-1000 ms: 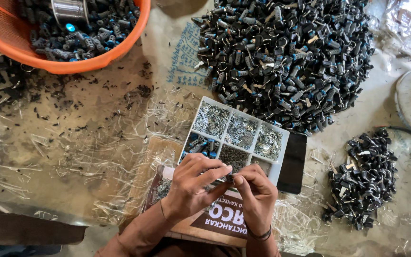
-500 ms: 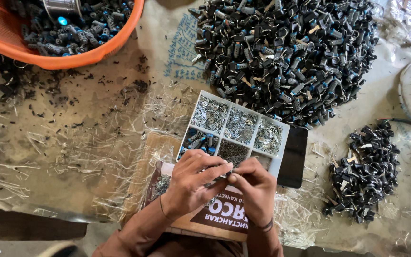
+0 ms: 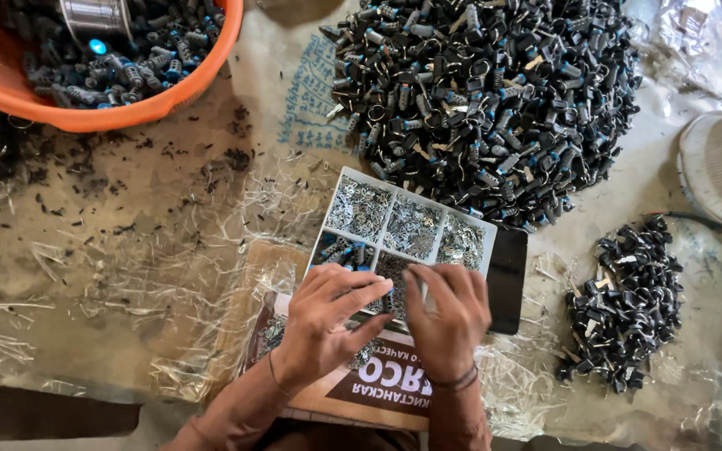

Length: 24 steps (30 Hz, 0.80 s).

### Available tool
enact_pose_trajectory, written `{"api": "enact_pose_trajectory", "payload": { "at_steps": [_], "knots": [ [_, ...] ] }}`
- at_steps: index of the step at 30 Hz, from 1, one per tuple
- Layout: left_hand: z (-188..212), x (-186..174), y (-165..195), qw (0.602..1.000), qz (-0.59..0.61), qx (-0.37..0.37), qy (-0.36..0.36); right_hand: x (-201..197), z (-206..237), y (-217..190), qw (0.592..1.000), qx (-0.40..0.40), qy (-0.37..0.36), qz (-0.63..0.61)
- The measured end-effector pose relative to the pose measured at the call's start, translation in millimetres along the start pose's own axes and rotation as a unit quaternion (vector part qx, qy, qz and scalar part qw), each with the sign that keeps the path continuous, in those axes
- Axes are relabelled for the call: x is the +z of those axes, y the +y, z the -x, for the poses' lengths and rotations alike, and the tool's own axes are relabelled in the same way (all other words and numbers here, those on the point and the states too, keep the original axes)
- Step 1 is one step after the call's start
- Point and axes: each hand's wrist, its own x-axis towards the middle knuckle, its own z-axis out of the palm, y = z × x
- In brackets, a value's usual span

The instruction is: The person sits at a workbench assembling small metal components. They pick small metal pieces from a compartment organizer box, fit the pieces together by hand into a small assembly, and place the completed assembly onto a pile of finished parts on the table, repeating the cycle.

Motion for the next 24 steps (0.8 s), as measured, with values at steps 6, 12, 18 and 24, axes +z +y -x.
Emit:
{"api": "enact_pose_trajectory", "payload": {
  "at_steps": [6,12,18,24],
  "knots": [
    [1.9,1.9,-2.5,1.0,-0.001,-0.002,-0.01,-14.4,6.8,-4.2,0.988,0.075,-0.067,-0.12],
    [3.9,3.2,-4.7,1.0,-0.002,0.0,-0.01,-30.0,6.2,6.5,0.864,0.199,-0.211,-0.411],
    [3.5,-0.4,-3.6,1.0,-0.015,0.008,-0.016,-36.6,4.1,-6.1,0.959,0.067,-0.164,-0.22],
    [2.2,-1.3,-2.3,0.999,-0.012,0.014,-0.029,-40.6,-4.4,-12.1,0.956,0.091,-0.183,-0.21]
  ]
}}
